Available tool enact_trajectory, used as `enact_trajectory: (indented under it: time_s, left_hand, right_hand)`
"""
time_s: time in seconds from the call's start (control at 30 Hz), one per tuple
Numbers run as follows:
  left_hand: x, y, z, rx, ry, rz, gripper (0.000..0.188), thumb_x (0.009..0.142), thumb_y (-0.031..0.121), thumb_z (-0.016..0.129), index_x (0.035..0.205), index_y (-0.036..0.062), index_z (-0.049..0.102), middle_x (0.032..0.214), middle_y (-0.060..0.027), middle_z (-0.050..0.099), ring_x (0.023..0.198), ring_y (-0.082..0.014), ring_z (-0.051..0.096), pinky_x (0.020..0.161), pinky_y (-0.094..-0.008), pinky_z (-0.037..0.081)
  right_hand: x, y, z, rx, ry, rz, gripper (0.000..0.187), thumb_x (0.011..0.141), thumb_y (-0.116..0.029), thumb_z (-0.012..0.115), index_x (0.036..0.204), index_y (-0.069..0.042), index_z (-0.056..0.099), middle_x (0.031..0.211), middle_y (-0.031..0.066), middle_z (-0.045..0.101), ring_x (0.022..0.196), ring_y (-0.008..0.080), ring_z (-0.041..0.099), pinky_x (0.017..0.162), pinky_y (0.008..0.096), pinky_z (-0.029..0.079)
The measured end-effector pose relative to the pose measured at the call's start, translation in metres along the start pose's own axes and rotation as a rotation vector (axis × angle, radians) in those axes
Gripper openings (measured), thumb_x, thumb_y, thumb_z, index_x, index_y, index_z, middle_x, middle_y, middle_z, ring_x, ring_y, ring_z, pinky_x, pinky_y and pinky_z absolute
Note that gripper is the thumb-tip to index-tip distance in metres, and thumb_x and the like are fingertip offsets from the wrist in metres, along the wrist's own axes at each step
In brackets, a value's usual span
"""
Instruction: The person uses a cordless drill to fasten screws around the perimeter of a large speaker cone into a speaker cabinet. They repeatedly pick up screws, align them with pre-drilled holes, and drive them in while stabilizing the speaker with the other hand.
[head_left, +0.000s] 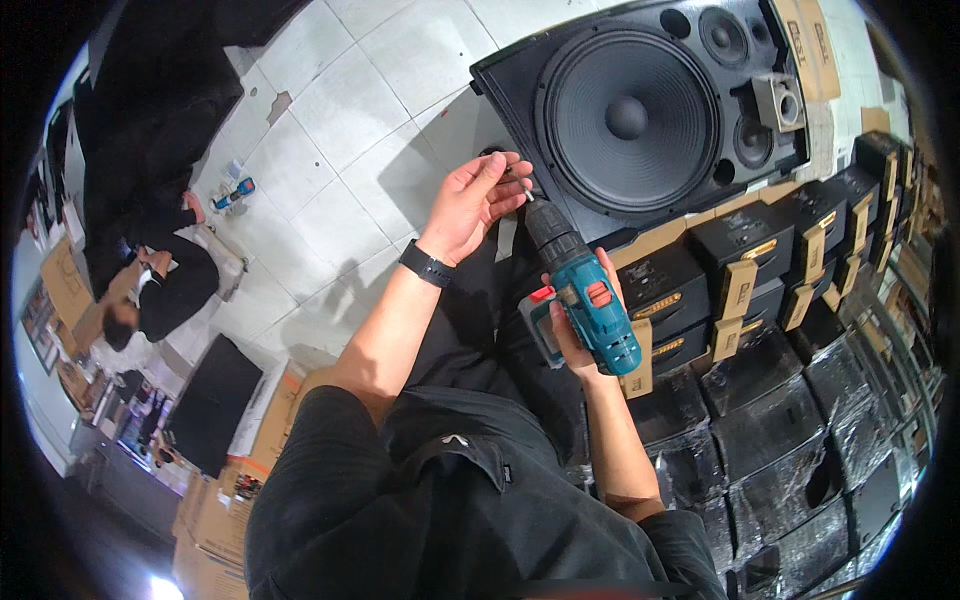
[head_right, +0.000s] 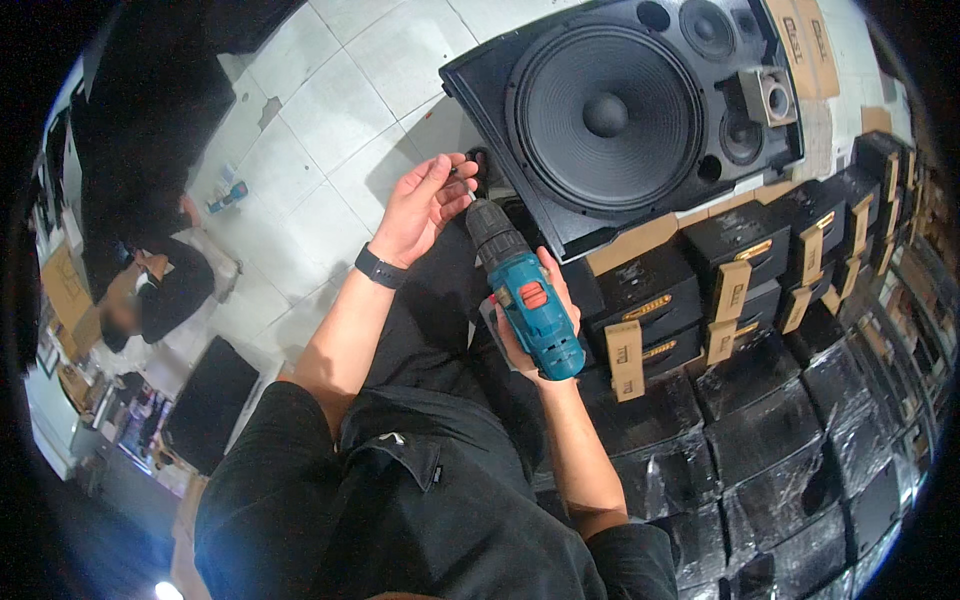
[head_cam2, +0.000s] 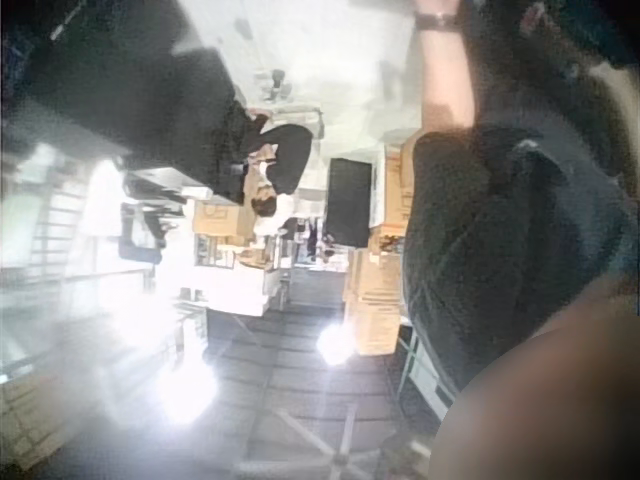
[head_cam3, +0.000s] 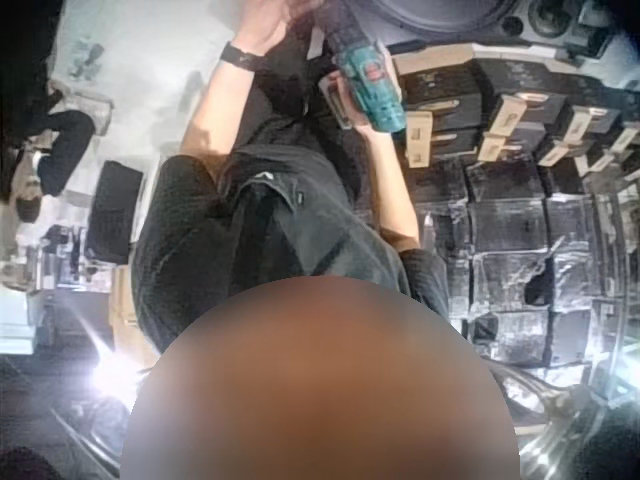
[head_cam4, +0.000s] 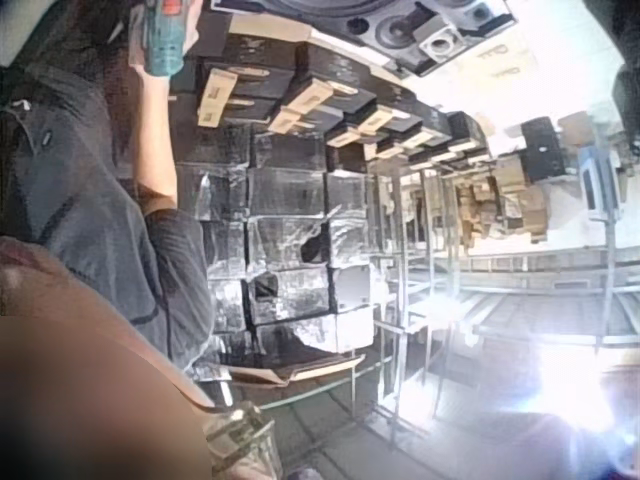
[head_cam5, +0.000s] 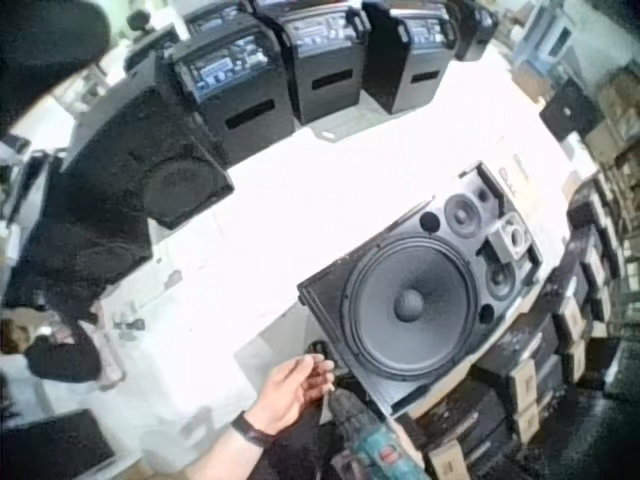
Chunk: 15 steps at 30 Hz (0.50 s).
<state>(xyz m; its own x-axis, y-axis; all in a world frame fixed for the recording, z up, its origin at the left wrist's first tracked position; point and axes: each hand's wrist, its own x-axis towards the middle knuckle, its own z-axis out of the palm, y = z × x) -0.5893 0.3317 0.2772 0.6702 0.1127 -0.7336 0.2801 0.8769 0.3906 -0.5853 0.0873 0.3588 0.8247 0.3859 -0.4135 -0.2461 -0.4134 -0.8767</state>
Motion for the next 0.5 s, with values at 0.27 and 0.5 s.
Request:
enact_trajectory:
  time_s: [0.27, 0.5]
  left_hand:
    - [0.01, -0.021, 0.03, 0.078, -0.081, -0.126, 0.034, 0.111, 0.035, 0.064, 0.126, 0.0046, 0.067, 0.118, -0.0104, 0.075, 0.1, -0.0175, 0.076, 0.087, -0.0296, 0.065]
    - [0.019, -0.05, 0.047, 0.139, -0.057, -0.221, 0.031, 0.111, 0.034, 0.064, 0.123, 0.0055, 0.068, 0.111, -0.0081, 0.077, 0.095, -0.0158, 0.077, 0.078, -0.0265, 0.067]
  right_hand:
    - [-0.018, 0.009, -0.021, 0.142, 0.087, 0.08, 0.084, 0.084, -0.003, 0.079, 0.16, -0.003, 0.043, 0.113, 0.0131, 0.078, 0.106, 0.0249, 0.078, 0.097, 0.0356, 0.06]
    - [-0.027, 0.026, -0.058, -0.111, 0.127, -0.051, 0.083, 0.076, -0.002, 0.084, 0.154, -0.005, 0.055, 0.108, 0.0097, 0.078, 0.096, 0.0233, 0.079, 0.09, 0.0332, 0.06]
